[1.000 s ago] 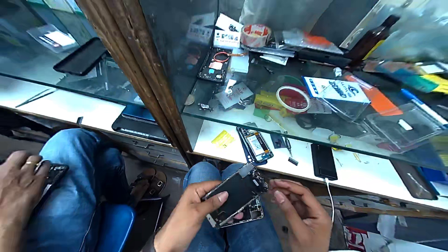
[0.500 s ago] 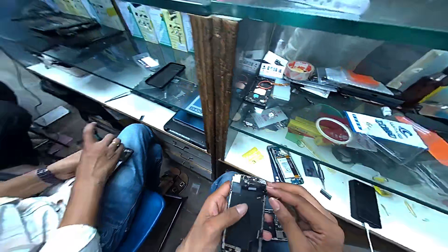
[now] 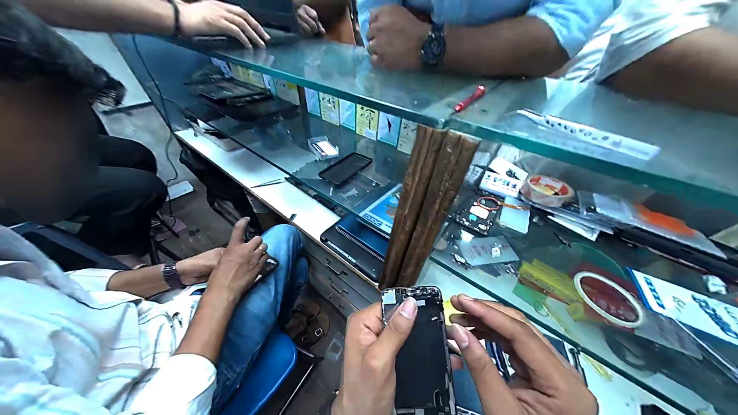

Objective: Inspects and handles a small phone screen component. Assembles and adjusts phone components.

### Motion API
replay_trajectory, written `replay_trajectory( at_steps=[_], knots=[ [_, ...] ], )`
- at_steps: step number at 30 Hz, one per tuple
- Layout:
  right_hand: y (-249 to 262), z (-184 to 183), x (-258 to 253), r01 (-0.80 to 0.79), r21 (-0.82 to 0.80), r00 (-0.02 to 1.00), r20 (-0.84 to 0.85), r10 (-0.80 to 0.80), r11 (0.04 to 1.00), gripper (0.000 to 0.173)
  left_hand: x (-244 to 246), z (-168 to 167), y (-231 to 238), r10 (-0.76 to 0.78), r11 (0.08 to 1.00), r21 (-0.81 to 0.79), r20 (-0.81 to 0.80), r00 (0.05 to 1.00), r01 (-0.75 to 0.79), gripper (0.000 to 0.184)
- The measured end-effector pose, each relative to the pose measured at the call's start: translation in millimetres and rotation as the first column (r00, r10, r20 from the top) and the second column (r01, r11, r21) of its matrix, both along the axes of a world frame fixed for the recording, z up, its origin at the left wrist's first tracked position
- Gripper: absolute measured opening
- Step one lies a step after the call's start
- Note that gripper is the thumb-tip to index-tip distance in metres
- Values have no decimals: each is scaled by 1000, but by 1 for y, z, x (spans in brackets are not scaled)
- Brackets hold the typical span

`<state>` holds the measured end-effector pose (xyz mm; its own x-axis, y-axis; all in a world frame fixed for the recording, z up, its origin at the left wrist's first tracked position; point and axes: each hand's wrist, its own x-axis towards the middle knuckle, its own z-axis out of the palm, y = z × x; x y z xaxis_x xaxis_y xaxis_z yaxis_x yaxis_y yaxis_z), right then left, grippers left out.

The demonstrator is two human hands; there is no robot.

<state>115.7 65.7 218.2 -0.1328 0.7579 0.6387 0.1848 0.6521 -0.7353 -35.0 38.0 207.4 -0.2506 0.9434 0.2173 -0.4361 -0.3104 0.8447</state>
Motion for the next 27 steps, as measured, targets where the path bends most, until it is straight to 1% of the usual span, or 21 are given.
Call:
replay_trajectory(
  at_steps=[2,5,8,13,16,19,21,24,25,27],
  knots=[
    [3,8,-9,9,43,1000,21,-9,999,23,-5,2,2,142,986,98,-80,987,-134,30],
    [9,20,-26,-33,84,998,53,29,996,29,-11,8,1,343,930,197,-158,926,-311,29],
    [16,28,-42,-54,124,997,68,46,991,29,-16,12,0,429,890,251,-176,886,-381,30],
    [21,33,-56,-57,174,993,108,39,983,20,-23,14,-1,494,856,263,-166,853,-445,29],
    [21,33,-60,-74,173,992,116,55,982,24,-27,13,-2,499,853,261,-154,853,-452,29],
    [22,32,-65,-77,187,993,100,59,979,21,-30,14,-2,512,845,265,-149,846,-465,28],
    [22,33,-68,-70,201,994,94,52,977,26,-32,14,-3,526,839,261,-157,836,-478,29],
    [21,34,-72,-70,191,995,86,54,979,29,-33,14,-5,530,836,258,-154,834,-484,29],
    [20,34,-72,-70,183,995,86,55,981,27,-34,14,-5,532,835,261,-155,833,-485,29],
    [20,35,-74,-58,176,995,86,43,983,20,-34,12,-5,545,826,275,-165,822,-492,29]
  ],
)
